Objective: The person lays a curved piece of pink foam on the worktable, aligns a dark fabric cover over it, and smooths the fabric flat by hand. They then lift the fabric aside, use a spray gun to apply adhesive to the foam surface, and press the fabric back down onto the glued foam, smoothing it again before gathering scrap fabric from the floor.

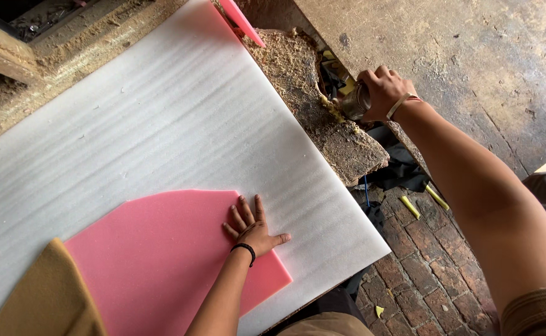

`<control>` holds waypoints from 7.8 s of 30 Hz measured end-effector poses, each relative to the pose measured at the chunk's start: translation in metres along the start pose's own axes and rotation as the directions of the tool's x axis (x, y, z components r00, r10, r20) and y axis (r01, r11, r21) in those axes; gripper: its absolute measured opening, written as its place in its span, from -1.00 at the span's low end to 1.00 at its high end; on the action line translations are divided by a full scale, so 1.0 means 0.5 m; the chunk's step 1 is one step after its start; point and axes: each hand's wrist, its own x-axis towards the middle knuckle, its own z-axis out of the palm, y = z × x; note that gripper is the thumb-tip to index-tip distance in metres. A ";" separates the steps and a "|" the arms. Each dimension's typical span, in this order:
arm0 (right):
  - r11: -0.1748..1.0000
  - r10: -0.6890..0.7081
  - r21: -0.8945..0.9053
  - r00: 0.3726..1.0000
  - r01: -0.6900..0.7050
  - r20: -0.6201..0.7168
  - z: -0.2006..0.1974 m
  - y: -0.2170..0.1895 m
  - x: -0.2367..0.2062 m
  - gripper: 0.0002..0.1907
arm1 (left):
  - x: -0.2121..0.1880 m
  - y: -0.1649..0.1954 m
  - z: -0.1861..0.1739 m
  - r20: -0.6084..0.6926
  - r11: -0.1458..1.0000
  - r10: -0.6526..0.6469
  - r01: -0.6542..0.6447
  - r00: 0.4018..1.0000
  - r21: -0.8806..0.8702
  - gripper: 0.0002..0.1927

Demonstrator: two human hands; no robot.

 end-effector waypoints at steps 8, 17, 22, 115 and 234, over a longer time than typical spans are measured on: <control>0.996 0.014 -0.084 0.955 -0.041 -0.297 -0.219 0.034 -0.196 0.11 | 0.015 -0.010 0.019 -0.056 1.000 0.024 -0.025 0.998 -0.016 0.52; 0.959 -0.191 0.115 0.893 0.258 -0.407 -0.370 -0.170 -0.522 0.50 | 0.020 -0.096 0.031 -0.440 0.848 0.308 -0.453 0.843 -0.275 -0.07; 0.921 -0.380 -0.087 0.831 0.379 -0.406 -0.337 -0.434 -0.599 0.36 | -0.101 -0.173 0.124 -0.226 0.579 0.694 -0.717 0.683 -0.389 -0.32; 0.194 0.085 0.977 0.990 0.092 -0.110 0.095 -0.554 -0.649 -0.70 | -0.258 -0.516 0.354 -0.481 0.585 0.127 -0.457 0.868 -0.670 -0.52; 0.857 0.212 0.516 0.905 0.009 -0.369 0.217 -0.020 -0.057 -0.39 | -0.172 -0.216 0.159 -0.380 0.314 -0.206 -0.307 0.902 -0.898 -0.72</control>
